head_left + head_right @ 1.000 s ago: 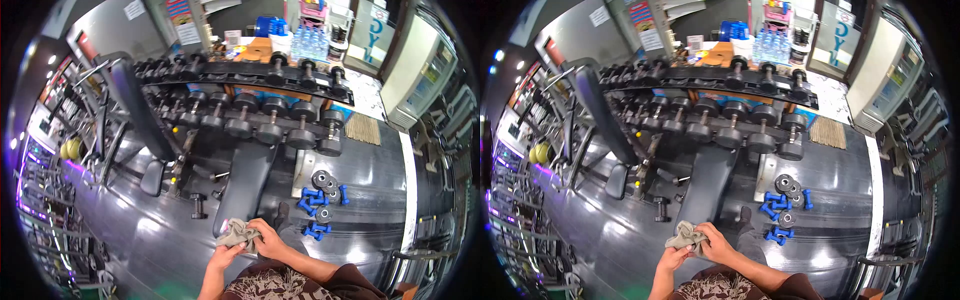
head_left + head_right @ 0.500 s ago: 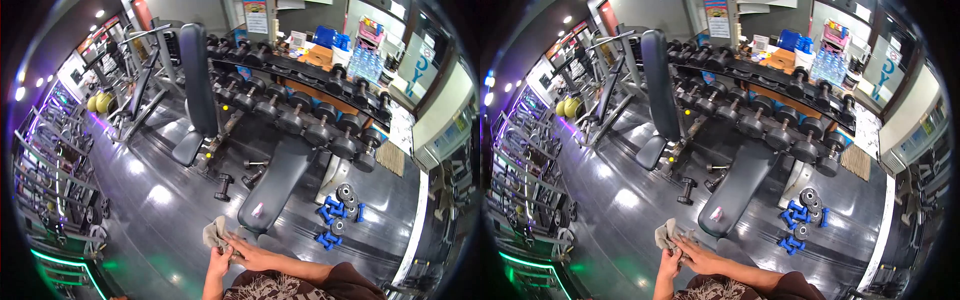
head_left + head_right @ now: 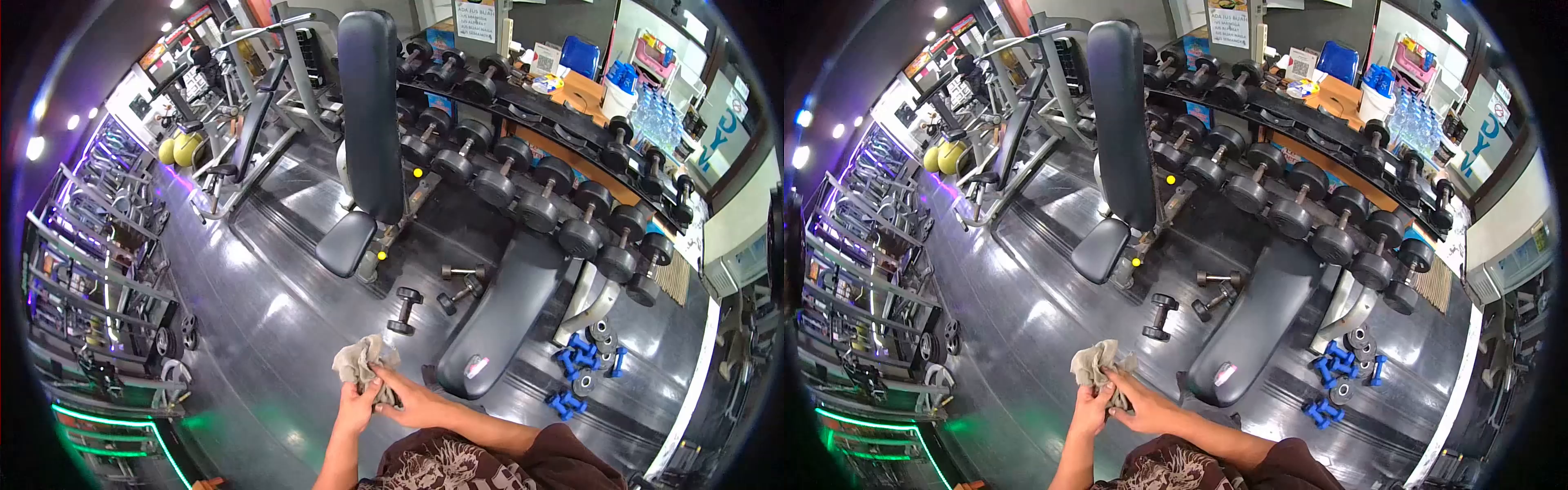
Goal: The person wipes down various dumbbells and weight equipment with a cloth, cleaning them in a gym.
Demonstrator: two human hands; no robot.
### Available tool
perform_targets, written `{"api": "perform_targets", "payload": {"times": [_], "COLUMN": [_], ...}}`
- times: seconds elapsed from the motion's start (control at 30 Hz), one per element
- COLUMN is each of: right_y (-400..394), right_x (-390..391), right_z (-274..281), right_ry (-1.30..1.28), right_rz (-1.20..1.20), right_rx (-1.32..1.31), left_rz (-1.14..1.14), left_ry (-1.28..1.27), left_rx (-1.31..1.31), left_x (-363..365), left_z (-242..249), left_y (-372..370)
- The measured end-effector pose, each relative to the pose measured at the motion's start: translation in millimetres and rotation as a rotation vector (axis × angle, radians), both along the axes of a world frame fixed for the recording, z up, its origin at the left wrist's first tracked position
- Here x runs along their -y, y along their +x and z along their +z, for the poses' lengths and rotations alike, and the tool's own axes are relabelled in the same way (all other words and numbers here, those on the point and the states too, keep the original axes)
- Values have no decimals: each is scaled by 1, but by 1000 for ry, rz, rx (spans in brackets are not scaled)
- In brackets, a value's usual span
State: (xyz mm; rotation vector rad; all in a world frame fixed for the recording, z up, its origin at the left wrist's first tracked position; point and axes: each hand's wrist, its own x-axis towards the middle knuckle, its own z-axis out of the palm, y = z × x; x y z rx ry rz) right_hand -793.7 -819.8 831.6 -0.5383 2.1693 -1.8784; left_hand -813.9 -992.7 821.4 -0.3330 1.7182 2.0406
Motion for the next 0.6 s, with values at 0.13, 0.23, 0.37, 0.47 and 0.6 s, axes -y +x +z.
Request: {"api": "perform_targets", "payload": {"times": [0.13, 0.23, 0.37, 0.47, 0.6], "right_y": [-59, -95, -135, -160, -206], "right_x": [10, 14, 16, 24, 39], "right_z": [10, 7, -1, -7, -13], "right_ry": [66, 109, 87, 132, 316], "right_rz": [-75, -102, -128, -202, -231], "right_rx": [17, 43, 88, 70, 131], "left_rz": [9, -37, -137, -224, -371], "left_ry": [13, 60, 62, 96, 89], "left_rx": [-19, -23, -11, 50, 72], "left_x": [10, 24, 34, 35, 49], "left_z": [6, -3, -14, -18, -29], "left_y": [-66, -103, -149, -192, -262]}}
